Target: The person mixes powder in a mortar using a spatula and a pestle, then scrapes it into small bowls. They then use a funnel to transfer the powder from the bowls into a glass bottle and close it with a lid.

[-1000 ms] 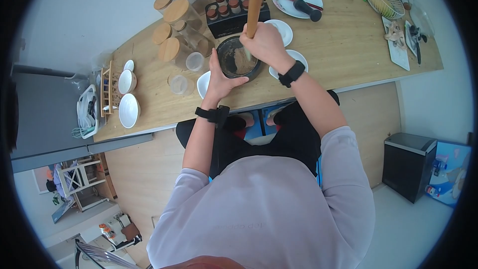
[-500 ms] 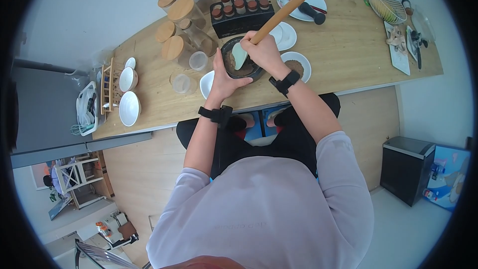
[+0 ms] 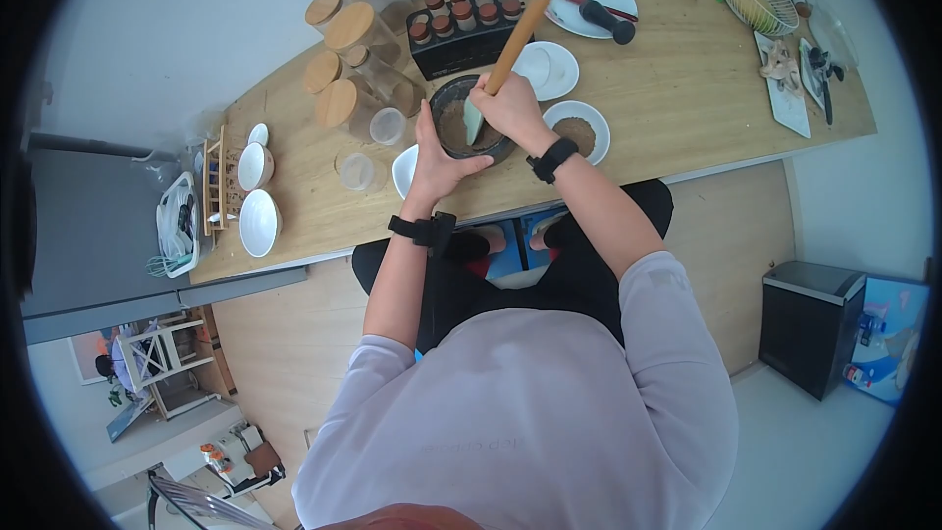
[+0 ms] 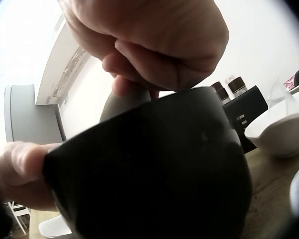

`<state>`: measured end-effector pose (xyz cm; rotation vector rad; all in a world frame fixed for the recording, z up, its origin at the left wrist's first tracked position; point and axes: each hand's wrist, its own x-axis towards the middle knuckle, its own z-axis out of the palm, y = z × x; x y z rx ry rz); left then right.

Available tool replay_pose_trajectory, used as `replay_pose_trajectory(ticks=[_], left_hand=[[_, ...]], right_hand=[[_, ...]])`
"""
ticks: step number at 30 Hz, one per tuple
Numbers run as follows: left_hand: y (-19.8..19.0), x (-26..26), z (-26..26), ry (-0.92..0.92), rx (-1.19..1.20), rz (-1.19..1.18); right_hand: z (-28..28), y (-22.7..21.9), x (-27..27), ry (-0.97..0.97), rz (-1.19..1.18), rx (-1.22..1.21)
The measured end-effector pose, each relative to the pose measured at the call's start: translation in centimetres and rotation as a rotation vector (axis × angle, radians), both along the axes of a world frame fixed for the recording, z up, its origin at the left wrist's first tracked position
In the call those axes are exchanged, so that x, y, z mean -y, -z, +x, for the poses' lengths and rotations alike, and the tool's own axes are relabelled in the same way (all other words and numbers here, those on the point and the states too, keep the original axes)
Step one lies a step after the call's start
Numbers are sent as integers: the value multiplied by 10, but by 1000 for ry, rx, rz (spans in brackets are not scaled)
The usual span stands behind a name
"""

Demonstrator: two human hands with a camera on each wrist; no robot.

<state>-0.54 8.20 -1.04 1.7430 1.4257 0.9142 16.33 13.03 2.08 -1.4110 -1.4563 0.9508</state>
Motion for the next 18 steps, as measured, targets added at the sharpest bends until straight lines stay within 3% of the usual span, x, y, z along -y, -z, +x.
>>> replay_pose_trajectory(ticks=[3,6,11,15,18], left_hand=[[-3,0,0,8,-5,1],[-3,2,3,14,0,-18],[-3,1,1,3,-9,-7],[-4,1,3,7,-5,-25],[-4,1,-1,7,-5,-29]], right_hand=[[4,-19,5,-28,38,38],[-8,-22,12,-54,17,-132],[3,-8,0,-18,71,83],[-6,-34,15,-33,7,-95],[-15,-10,13,-32,94,72]])
